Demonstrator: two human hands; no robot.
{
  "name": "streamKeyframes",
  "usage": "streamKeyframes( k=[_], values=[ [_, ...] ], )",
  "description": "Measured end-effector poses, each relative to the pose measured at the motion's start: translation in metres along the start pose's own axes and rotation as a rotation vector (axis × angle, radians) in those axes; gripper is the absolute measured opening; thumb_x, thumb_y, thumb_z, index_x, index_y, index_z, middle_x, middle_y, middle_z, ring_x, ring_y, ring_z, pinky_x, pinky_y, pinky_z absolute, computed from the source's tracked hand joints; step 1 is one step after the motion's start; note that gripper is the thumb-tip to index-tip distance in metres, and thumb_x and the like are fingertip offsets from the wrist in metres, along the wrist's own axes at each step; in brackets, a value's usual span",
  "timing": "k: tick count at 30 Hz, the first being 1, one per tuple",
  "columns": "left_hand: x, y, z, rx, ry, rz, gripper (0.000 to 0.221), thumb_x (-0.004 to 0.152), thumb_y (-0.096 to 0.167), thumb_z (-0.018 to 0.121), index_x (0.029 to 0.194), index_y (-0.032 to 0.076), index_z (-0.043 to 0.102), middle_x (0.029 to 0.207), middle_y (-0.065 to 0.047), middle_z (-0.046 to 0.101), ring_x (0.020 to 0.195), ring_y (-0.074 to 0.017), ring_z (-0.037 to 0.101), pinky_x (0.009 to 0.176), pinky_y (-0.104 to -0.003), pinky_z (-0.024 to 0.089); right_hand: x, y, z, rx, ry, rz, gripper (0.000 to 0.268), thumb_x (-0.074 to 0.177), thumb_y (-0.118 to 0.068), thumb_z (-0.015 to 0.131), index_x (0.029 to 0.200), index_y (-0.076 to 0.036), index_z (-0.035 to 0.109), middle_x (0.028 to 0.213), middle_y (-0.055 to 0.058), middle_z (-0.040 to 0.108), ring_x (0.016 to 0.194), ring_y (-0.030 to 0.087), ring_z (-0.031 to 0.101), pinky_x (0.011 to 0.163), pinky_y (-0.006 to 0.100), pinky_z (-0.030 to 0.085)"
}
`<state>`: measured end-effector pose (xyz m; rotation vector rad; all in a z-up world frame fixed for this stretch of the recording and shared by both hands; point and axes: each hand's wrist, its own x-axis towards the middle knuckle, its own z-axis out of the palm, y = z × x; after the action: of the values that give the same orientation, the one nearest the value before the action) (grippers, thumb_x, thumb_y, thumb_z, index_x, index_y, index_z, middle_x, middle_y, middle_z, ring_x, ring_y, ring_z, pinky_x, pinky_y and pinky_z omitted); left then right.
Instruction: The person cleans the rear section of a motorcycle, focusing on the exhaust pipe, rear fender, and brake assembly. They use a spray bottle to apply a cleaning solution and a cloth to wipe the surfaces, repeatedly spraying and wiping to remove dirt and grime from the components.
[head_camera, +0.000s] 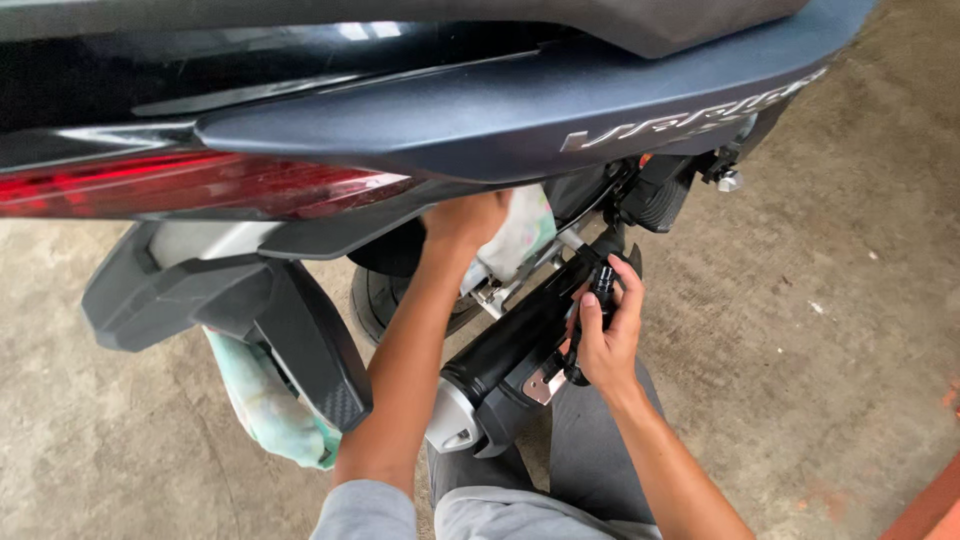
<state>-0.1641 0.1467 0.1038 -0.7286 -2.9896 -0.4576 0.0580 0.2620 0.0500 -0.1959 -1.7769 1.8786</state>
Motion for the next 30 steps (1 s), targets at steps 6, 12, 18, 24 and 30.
streamKeyframes(
  k=[6, 12, 18, 24, 30],
  values=[
    [-0.021, -0.02, 0.004, 0.033, -0.054, 0.069, 0.054, 0.103, 0.051, 0.044, 0.132, 0.01, 0.062, 0.125, -0.022, 0.067, 0.104, -0.0427, 0.069, 0.085, -0.057, 0.054, 0.005, -0.001, 0.003, 0.025, -0.002, 0.039, 0.049, 0.106, -0.004, 0.047, 0.15, -0.007, 0.026, 0.104, 0.009, 0.059, 0.057, 0.012, 0.061, 0.044, 0.026, 0.052],
    [-0.105, -0.051, -0.028, 0.258, 0.45, -0.105, 0.061, 0.103, 0.054, 0.041, 0.134, 0.006, 0.064, 0.13, -0.023, 0.065, 0.123, -0.0414, 0.061, 0.101, -0.061, 0.045, 0.011, 0.004, 0.007, -0.067, -0.037, 0.065, 0.05, 0.105, -0.005, 0.049, 0.151, -0.007, 0.029, 0.102, 0.009, 0.061, 0.06, 0.011, 0.06, 0.045, 0.025, 0.051],
    [-0.054, -0.042, -0.016, 0.109, 0.196, -0.041, 0.065, 0.105, 0.057, 0.034, 0.133, 0.008, 0.066, 0.131, -0.025, 0.064, 0.121, -0.0475, 0.058, 0.1, -0.064, 0.041, 0.009, 0.009, 0.005, -0.046, -0.043, -0.001, 0.05, 0.107, -0.006, 0.048, 0.153, -0.006, 0.029, 0.105, 0.009, 0.061, 0.065, 0.011, 0.061, 0.054, 0.024, 0.051],
    [0.016, 0.006, 0.013, -0.108, -0.111, 0.035, 0.054, 0.101, 0.051, 0.043, 0.126, 0.01, 0.067, 0.122, -0.02, 0.069, 0.116, -0.0372, 0.067, 0.1, -0.056, 0.05, 0.002, 0.007, 0.002, -0.012, -0.033, -0.017, 0.049, 0.108, -0.005, 0.046, 0.152, -0.007, 0.027, 0.105, 0.009, 0.06, 0.063, 0.011, 0.061, 0.051, 0.025, 0.053],
    [0.067, 0.023, 0.065, -0.163, 0.038, 0.22, 0.044, 0.096, 0.037, 0.053, 0.126, 0.008, 0.066, 0.127, -0.022, 0.066, 0.118, -0.0394, 0.063, 0.102, -0.056, 0.048, -0.003, 0.009, 0.001, 0.071, 0.006, -0.003, 0.049, 0.107, -0.005, 0.046, 0.152, -0.007, 0.026, 0.107, 0.011, 0.059, 0.061, 0.012, 0.06, 0.047, 0.025, 0.053]
  ],
)
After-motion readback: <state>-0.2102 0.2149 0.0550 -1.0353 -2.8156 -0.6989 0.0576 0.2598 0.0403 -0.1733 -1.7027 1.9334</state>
